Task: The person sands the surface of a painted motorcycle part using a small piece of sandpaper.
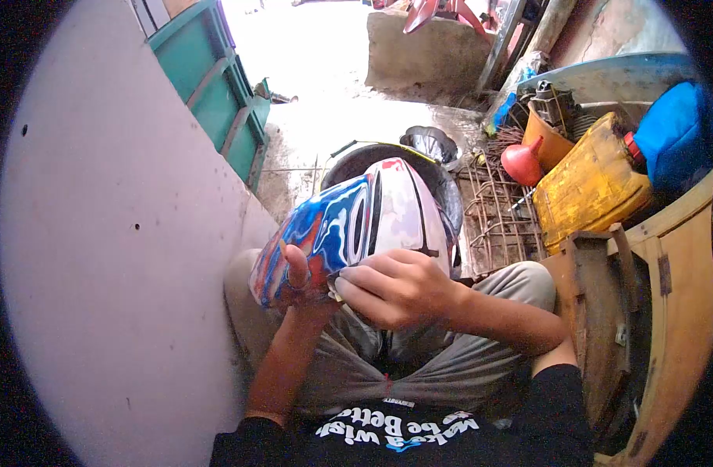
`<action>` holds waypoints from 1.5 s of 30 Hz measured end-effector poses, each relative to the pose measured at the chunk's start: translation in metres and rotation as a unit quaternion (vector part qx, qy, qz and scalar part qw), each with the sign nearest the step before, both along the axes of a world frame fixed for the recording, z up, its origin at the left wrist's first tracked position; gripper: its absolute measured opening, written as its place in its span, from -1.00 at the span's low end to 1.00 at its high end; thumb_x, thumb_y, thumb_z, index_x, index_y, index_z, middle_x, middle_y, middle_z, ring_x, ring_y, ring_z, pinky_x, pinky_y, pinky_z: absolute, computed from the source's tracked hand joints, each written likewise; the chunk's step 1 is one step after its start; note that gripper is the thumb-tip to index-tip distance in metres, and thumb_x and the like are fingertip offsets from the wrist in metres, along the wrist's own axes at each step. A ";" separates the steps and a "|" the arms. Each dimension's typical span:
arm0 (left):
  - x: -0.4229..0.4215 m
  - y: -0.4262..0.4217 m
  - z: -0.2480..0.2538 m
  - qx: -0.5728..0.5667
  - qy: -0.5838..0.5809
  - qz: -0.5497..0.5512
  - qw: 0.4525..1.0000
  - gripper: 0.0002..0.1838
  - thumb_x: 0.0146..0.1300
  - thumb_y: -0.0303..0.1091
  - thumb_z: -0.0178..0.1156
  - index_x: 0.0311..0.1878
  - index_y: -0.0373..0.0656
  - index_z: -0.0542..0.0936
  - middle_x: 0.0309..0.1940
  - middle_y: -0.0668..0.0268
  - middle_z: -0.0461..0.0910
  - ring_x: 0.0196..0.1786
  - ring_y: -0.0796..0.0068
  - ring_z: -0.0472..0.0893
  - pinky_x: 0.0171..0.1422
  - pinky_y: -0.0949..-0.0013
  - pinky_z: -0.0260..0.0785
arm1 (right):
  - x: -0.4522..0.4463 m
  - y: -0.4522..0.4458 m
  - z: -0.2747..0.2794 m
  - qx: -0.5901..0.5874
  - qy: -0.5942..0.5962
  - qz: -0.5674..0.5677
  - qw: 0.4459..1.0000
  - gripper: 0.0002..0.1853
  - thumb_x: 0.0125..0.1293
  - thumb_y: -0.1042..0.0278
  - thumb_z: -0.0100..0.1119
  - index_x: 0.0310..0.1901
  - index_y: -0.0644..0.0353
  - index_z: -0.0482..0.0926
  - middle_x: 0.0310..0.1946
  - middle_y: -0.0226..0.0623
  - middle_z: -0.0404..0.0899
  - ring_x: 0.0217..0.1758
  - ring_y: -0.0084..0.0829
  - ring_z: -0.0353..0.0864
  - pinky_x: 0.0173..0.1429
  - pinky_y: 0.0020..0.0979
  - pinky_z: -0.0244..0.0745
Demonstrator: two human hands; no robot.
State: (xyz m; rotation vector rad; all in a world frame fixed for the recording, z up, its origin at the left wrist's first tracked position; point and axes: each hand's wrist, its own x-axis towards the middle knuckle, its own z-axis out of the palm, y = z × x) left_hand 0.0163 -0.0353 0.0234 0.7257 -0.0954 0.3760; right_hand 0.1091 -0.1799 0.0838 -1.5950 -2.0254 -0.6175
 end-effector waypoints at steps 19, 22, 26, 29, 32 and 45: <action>-0.011 -0.012 0.018 0.060 0.102 0.069 0.991 0.29 0.17 0.71 0.10 0.62 -0.27 0.16 0.47 0.05 0.42 0.42 0.17 0.53 0.54 0.02 0.35 | 0.015 0.001 0.001 -0.007 0.077 -0.086 0.993 -0.83 0.16 0.32 0.32 -0.18 -0.03 0.69 -0.38 -0.40 0.66 -0.36 -0.30 0.73 -0.23 -0.19 0.66; -0.014 -0.006 -0.009 -0.008 0.060 0.016 0.998 0.27 0.20 0.69 0.09 0.63 -0.24 0.15 0.51 0.06 0.38 0.45 0.12 0.50 0.55 -0.01 0.34 | 0.023 0.001 -0.002 0.009 0.070 -0.093 0.993 -0.82 0.13 0.35 0.33 -0.19 -0.02 0.70 -0.38 -0.40 0.66 -0.31 -0.32 0.73 -0.23 -0.23 0.66; -0.015 -0.011 0.013 0.037 0.053 0.021 0.998 0.24 0.23 0.66 0.10 0.65 -0.22 0.13 0.52 0.07 0.37 0.46 0.12 0.48 0.55 0.00 0.34 | 0.070 -0.001 0.005 -0.102 0.032 -0.267 0.958 -0.85 0.14 0.33 0.34 -0.22 0.04 0.67 -0.38 -0.32 0.64 -0.33 -0.25 0.70 -0.26 -0.21 0.63; -0.007 -0.007 -0.021 0.027 0.034 0.047 0.998 0.23 0.24 0.63 0.12 0.65 -0.22 0.12 0.52 0.07 0.37 0.47 0.12 0.48 0.55 0.00 0.34 | 0.006 -0.001 -0.003 -0.002 0.023 -0.083 0.996 -0.86 0.18 0.33 0.31 -0.21 0.05 0.69 -0.27 -0.40 0.71 -0.22 -0.39 0.76 -0.20 -0.32 0.69; -0.012 -0.009 0.003 0.023 0.043 0.024 0.999 0.23 0.24 0.62 0.14 0.64 -0.24 0.14 0.50 0.07 0.39 0.47 0.15 0.48 0.55 0.02 0.34 | 0.025 0.000 0.001 -0.019 0.035 -0.098 0.994 -0.84 0.21 0.35 0.32 -0.16 0.00 0.69 -0.27 -0.38 0.70 -0.23 -0.38 0.76 -0.21 -0.30 0.69; -0.005 -0.013 -0.002 -0.014 -0.029 -0.019 0.999 0.27 0.18 0.66 0.16 0.63 -0.26 0.15 0.51 0.03 0.35 0.49 0.17 0.44 0.57 0.02 0.32 | 0.072 0.010 -0.008 0.005 0.078 -0.144 0.987 -0.81 0.26 0.35 0.33 -0.09 0.06 0.73 -0.17 -0.30 0.78 -0.18 -0.25 0.79 -0.08 -0.22 0.70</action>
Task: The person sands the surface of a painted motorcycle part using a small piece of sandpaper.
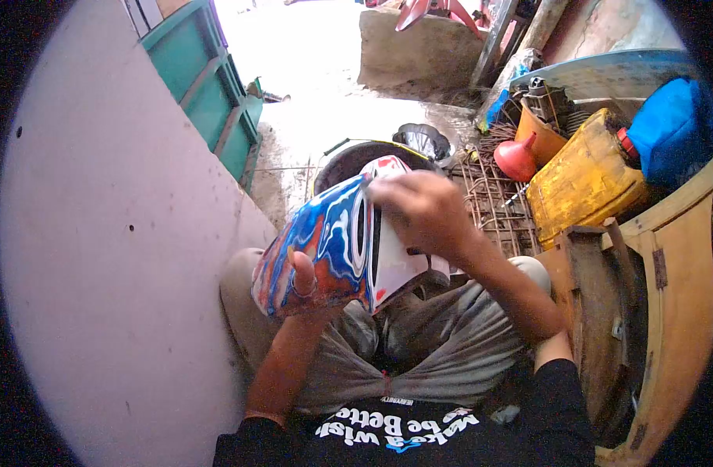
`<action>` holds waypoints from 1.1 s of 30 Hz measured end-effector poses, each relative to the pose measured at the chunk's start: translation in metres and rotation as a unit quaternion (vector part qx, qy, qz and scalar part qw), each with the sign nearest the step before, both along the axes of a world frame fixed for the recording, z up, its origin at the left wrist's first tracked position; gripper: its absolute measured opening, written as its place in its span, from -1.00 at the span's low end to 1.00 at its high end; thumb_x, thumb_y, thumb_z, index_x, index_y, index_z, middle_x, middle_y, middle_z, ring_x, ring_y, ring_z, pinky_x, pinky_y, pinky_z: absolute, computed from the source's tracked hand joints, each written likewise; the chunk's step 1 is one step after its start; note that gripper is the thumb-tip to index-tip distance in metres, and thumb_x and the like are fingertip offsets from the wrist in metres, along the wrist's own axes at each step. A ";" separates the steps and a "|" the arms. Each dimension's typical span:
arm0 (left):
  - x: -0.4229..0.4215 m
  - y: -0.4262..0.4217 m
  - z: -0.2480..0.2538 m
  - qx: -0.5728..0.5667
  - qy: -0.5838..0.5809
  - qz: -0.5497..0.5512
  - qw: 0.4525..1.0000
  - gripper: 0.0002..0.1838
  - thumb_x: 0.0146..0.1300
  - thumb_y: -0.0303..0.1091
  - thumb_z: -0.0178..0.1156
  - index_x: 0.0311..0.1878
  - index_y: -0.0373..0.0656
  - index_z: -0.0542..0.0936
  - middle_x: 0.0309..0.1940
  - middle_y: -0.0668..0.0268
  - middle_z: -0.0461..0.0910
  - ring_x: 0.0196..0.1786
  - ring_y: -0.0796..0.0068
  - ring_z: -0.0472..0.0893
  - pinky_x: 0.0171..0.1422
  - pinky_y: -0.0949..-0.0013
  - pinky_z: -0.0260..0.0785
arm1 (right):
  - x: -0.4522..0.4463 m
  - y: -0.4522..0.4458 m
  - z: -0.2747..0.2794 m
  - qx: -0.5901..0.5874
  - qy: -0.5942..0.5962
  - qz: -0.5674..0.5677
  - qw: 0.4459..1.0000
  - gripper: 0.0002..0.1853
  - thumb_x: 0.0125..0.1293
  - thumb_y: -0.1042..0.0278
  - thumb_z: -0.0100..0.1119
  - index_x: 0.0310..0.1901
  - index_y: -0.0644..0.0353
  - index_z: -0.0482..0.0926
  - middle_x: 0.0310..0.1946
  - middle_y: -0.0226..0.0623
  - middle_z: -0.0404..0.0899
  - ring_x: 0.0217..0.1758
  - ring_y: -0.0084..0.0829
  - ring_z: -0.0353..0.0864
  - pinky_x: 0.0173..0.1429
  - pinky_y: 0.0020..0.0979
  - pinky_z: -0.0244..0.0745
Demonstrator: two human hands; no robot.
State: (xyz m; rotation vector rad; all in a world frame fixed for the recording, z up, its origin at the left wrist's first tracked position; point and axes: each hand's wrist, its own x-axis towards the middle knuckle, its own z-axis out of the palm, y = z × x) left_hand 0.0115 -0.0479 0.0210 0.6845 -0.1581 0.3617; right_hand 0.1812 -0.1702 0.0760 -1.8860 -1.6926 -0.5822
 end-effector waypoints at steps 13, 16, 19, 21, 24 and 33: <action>-0.008 0.012 -0.051 0.103 0.092 0.074 0.988 0.30 0.09 0.70 0.19 0.60 -0.24 0.23 0.47 0.12 0.41 0.41 0.18 0.50 0.55 0.07 0.34 | -0.054 -0.006 0.006 0.044 -0.019 0.158 0.986 -0.80 0.32 0.38 0.27 -0.04 0.08 0.73 -0.07 -0.29 0.77 -0.02 -0.29 0.81 0.06 -0.24 0.71; -0.009 0.004 0.000 -0.027 0.003 -0.030 0.999 0.31 0.07 0.67 0.26 0.61 -0.23 0.20 0.47 0.12 0.40 0.43 0.19 0.51 0.47 0.08 0.45 | -0.029 -0.005 0.007 -0.003 -0.001 0.068 0.998 -0.82 0.29 0.36 0.31 -0.10 0.06 0.74 -0.17 -0.27 0.77 -0.10 -0.26 0.80 0.01 -0.22 0.71; -0.005 -0.001 -0.006 0.041 0.075 0.000 0.996 0.30 0.09 0.63 0.30 0.61 -0.24 0.18 0.47 0.10 0.41 0.44 0.18 0.50 0.48 0.07 0.45 | 0.007 0.001 0.010 0.008 -0.001 -0.045 0.999 -0.86 0.30 0.36 0.31 -0.13 0.05 0.74 -0.24 -0.26 0.76 -0.17 -0.24 0.79 -0.08 -0.19 0.70; -0.004 0.001 -0.013 0.059 0.059 0.022 0.996 0.27 0.12 0.61 0.29 0.61 -0.24 0.19 0.46 0.07 0.41 0.45 0.18 0.49 0.50 0.05 0.43 | -0.028 -0.003 0.001 0.019 -0.010 0.033 0.999 -0.85 0.32 0.38 0.28 -0.12 0.05 0.75 -0.18 -0.29 0.78 -0.14 -0.29 0.80 -0.05 -0.22 0.72; -0.004 0.005 -0.028 0.009 -0.017 -0.021 1.000 0.23 0.17 0.57 0.28 0.60 -0.26 0.21 0.46 0.04 0.42 0.49 0.18 0.45 0.54 0.04 0.38 | -0.057 -0.002 0.005 0.049 -0.031 0.144 0.988 -0.77 0.30 0.37 0.26 -0.02 0.04 0.74 -0.06 -0.35 0.79 -0.05 -0.37 0.81 0.03 -0.29 0.72; -0.004 0.005 -0.029 0.022 0.056 0.017 0.998 0.23 0.16 0.57 0.29 0.60 -0.25 0.21 0.48 0.08 0.40 0.39 0.20 0.56 0.42 0.11 0.52 | -0.063 -0.005 0.012 0.053 -0.063 0.175 0.981 -0.75 0.34 0.40 0.25 0.02 0.09 0.74 -0.01 -0.29 0.80 0.09 -0.34 0.81 0.11 -0.29 0.72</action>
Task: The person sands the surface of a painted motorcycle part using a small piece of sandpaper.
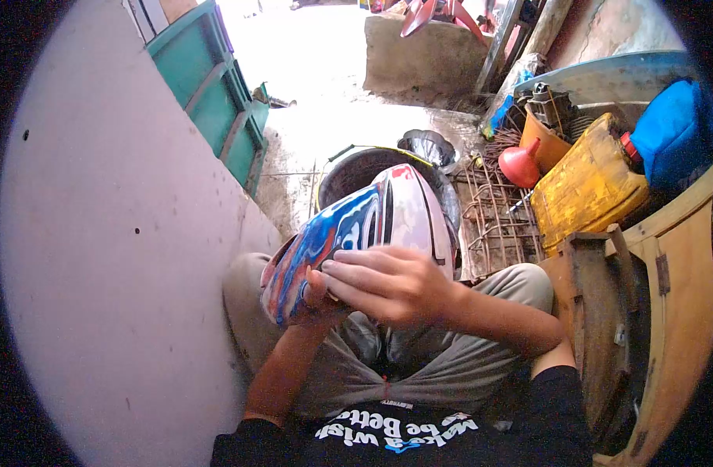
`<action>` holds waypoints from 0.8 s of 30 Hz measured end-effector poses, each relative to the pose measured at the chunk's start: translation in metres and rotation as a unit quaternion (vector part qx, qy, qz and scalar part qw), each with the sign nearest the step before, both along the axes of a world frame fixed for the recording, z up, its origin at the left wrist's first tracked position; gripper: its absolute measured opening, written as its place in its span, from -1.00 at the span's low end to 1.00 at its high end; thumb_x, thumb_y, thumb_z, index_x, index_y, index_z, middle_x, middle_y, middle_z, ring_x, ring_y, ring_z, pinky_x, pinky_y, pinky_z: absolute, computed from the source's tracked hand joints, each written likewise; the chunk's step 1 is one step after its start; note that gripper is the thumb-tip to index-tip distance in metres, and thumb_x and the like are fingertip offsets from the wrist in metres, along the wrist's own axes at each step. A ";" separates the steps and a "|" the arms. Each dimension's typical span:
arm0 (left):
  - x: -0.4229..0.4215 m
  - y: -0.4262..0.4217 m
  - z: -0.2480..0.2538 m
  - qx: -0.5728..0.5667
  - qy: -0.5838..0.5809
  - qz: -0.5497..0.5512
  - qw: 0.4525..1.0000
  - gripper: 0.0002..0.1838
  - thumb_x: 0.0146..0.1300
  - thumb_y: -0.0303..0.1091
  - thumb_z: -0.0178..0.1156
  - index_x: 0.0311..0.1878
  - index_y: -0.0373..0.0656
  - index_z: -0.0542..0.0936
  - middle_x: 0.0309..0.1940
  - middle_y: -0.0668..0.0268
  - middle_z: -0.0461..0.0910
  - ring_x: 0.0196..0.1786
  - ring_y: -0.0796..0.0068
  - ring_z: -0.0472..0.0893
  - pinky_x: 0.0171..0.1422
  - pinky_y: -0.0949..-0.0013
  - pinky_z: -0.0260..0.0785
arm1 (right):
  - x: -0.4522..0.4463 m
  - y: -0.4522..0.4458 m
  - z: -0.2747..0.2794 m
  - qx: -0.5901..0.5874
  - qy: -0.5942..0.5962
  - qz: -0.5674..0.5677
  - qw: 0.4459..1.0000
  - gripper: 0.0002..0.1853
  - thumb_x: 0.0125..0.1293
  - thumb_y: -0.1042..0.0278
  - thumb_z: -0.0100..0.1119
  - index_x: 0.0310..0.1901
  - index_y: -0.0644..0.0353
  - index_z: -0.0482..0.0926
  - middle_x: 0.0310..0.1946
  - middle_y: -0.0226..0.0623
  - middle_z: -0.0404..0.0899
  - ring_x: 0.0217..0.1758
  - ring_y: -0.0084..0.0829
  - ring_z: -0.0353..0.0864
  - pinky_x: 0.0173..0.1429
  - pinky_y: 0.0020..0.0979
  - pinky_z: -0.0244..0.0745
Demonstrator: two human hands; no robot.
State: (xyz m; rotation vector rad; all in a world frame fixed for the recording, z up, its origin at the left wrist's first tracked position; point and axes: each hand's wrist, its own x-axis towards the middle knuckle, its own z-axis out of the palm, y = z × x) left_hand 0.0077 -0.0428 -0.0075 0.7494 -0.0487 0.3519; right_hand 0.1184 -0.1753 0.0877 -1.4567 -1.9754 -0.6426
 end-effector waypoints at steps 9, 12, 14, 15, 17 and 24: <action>0.002 -0.006 0.005 -0.028 -0.001 -0.026 0.999 0.23 0.14 0.59 0.29 0.59 -0.23 0.22 0.47 0.10 0.42 0.40 0.20 0.54 0.45 0.09 0.47 | 0.004 0.002 -0.001 -0.006 0.043 -0.009 0.999 -0.74 0.39 0.37 0.23 0.07 0.06 0.75 0.05 -0.31 0.80 0.08 -0.35 0.81 0.15 -0.24 0.71; -0.002 -0.007 0.012 -0.041 0.003 -0.031 0.999 0.24 0.13 0.59 0.29 0.59 -0.23 0.23 0.46 0.11 0.42 0.40 0.20 0.53 0.46 0.08 0.45 | 0.044 0.002 0.011 -0.099 0.084 -0.151 0.980 -0.74 0.40 0.34 0.22 0.06 0.07 0.75 0.07 -0.32 0.79 0.09 -0.34 0.79 0.17 -0.25 0.70; -0.002 -0.008 0.010 -0.039 0.005 -0.026 0.999 0.24 0.13 0.60 0.29 0.59 -0.22 0.23 0.46 0.12 0.42 0.40 0.20 0.53 0.46 0.08 0.44 | 0.048 0.004 0.001 -0.050 0.074 -0.143 0.986 -0.75 0.39 0.34 0.21 0.04 0.06 0.74 0.06 -0.31 0.78 0.08 -0.32 0.80 0.15 -0.25 0.70; -0.001 -0.007 0.005 -0.042 0.004 -0.027 0.999 0.24 0.13 0.60 0.29 0.59 -0.22 0.23 0.46 0.12 0.42 0.40 0.20 0.52 0.47 0.07 0.44 | 0.032 0.004 -0.003 -0.018 0.052 -0.099 0.994 -0.76 0.38 0.33 0.22 0.03 0.06 0.74 0.05 -0.31 0.79 0.07 -0.32 0.80 0.14 -0.25 0.70; -0.001 -0.004 -0.003 -0.050 0.005 -0.027 0.998 0.24 0.12 0.60 0.29 0.59 -0.22 0.24 0.46 0.12 0.43 0.41 0.20 0.52 0.47 0.07 0.43 | -0.001 0.003 0.000 0.007 0.022 -0.010 1.000 -0.76 0.37 0.33 0.23 0.02 0.04 0.75 0.03 -0.30 0.79 0.04 -0.30 0.82 0.12 -0.24 0.70; -0.001 -0.001 -0.005 -0.073 0.010 -0.026 0.997 0.24 0.11 0.62 0.30 0.58 -0.21 0.25 0.45 0.14 0.44 0.42 0.21 0.50 0.50 0.05 0.39 | 0.044 -0.003 -0.003 -0.089 0.021 -0.180 0.979 -0.78 0.34 0.34 0.27 0.00 0.04 0.74 -0.08 -0.29 0.79 -0.06 -0.32 0.82 0.01 -0.24 0.71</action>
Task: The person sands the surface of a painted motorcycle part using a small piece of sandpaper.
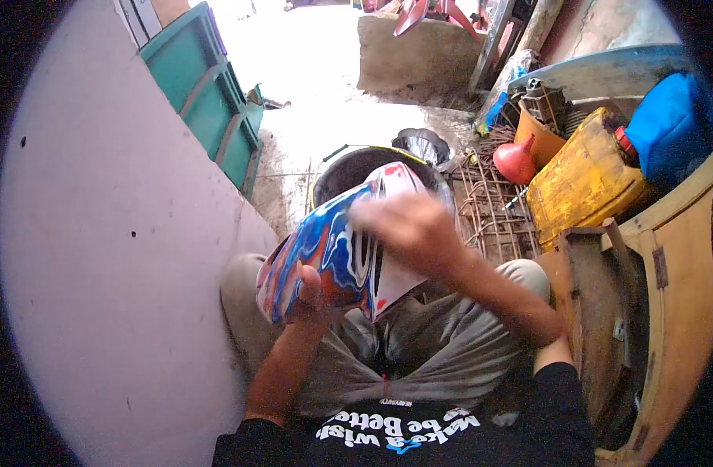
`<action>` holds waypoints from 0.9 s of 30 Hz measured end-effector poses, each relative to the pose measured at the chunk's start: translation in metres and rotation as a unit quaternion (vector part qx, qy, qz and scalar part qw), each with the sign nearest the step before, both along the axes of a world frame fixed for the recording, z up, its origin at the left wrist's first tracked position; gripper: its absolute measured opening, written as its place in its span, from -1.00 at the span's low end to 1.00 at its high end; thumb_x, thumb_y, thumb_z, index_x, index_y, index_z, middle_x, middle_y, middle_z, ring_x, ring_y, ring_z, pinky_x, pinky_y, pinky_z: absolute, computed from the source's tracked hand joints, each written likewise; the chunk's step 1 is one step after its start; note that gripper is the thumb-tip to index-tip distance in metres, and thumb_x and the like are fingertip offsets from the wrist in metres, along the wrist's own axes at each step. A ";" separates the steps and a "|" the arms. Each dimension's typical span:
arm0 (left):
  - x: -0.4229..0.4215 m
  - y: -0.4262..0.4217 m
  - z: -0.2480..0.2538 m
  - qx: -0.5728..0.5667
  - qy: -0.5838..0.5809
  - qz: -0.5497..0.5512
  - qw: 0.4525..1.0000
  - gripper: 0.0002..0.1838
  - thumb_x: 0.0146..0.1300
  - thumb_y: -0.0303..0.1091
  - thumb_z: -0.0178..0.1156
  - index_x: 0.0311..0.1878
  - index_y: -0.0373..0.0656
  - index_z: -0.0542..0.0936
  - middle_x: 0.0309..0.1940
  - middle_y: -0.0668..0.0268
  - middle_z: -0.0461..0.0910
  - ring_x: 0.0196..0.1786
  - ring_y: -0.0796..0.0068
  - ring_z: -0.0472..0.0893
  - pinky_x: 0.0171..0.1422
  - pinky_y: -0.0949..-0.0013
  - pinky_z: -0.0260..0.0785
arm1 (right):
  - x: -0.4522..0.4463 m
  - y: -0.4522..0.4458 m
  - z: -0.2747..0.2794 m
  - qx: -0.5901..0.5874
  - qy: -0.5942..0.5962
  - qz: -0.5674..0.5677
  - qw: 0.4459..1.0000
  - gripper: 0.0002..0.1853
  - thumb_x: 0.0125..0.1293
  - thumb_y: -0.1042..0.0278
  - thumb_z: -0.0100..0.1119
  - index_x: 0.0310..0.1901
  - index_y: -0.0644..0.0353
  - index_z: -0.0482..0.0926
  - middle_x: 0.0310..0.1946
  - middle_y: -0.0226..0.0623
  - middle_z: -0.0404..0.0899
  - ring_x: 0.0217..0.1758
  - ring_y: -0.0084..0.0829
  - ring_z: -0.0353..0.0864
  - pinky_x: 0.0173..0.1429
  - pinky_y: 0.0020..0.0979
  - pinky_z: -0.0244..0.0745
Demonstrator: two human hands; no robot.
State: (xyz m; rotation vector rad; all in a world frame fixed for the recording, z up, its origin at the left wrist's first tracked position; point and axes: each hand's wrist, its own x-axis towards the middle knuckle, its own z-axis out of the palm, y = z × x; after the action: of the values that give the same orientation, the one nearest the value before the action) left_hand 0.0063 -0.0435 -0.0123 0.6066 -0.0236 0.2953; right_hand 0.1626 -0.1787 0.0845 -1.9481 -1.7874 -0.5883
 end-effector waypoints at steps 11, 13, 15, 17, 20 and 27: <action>0.005 0.005 0.006 0.049 -0.026 0.018 0.998 0.22 0.15 0.58 0.29 0.58 -0.26 0.24 0.44 0.09 0.45 0.42 0.18 0.52 0.45 0.04 0.46 | -0.023 0.002 -0.003 0.046 -0.001 0.120 0.992 -0.72 0.30 0.34 0.29 0.02 0.16 0.71 -0.04 -0.30 0.75 -0.01 -0.28 0.79 0.04 -0.27 0.72; 0.002 0.008 0.007 0.040 0.006 0.012 0.999 0.23 0.15 0.59 0.28 0.58 -0.26 0.24 0.44 0.09 0.45 0.41 0.17 0.53 0.46 0.05 0.46 | -0.032 0.002 -0.001 0.036 0.011 0.146 0.989 -0.71 0.31 0.37 0.27 0.07 0.10 0.71 -0.04 -0.31 0.76 -0.01 -0.30 0.80 0.06 -0.26 0.73; 0.000 0.005 0.017 0.042 0.019 0.022 0.999 0.23 0.15 0.59 0.27 0.58 -0.26 0.24 0.44 0.09 0.45 0.41 0.17 0.54 0.43 0.07 0.49 | -0.002 0.003 -0.003 -0.006 0.044 0.062 0.997 -0.76 0.31 0.40 0.27 0.00 0.07 0.71 -0.08 -0.27 0.77 -0.07 -0.27 0.81 0.03 -0.23 0.73; 0.001 0.000 0.037 0.088 0.020 0.048 0.995 0.22 0.17 0.59 0.26 0.59 -0.24 0.23 0.44 0.10 0.46 0.40 0.18 0.55 0.40 0.09 0.52 | 0.028 0.006 -0.001 0.014 0.034 0.026 0.999 -0.79 0.31 0.42 0.28 -0.03 0.08 0.71 -0.10 -0.23 0.76 -0.05 -0.26 0.80 0.02 -0.21 0.72; 0.013 0.004 -0.005 0.028 -0.032 0.041 0.998 0.20 0.19 0.57 0.27 0.59 -0.23 0.22 0.43 0.10 0.47 0.41 0.18 0.55 0.40 0.09 0.53 | -0.003 0.003 -0.006 0.030 0.016 0.080 0.996 -0.78 0.34 0.39 0.26 -0.01 0.12 0.71 -0.09 -0.26 0.76 -0.03 -0.28 0.79 0.05 -0.26 0.73; 0.005 0.006 0.023 0.000 -0.049 -0.004 0.999 0.21 0.17 0.57 0.28 0.59 -0.24 0.21 0.42 0.10 0.49 0.40 0.17 0.54 0.43 0.07 0.50 | 0.026 0.004 0.001 0.009 -0.006 0.000 1.000 -0.79 0.30 0.40 0.25 -0.04 0.04 0.69 -0.12 -0.32 0.77 -0.13 -0.31 0.80 -0.03 -0.25 0.73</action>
State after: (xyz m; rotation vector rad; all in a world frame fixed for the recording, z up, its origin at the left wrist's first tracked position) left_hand 0.0109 -0.0371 0.0111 0.5916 -0.1206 0.3168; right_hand 0.1885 -0.1745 0.0854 -1.9377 -1.7828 -0.6152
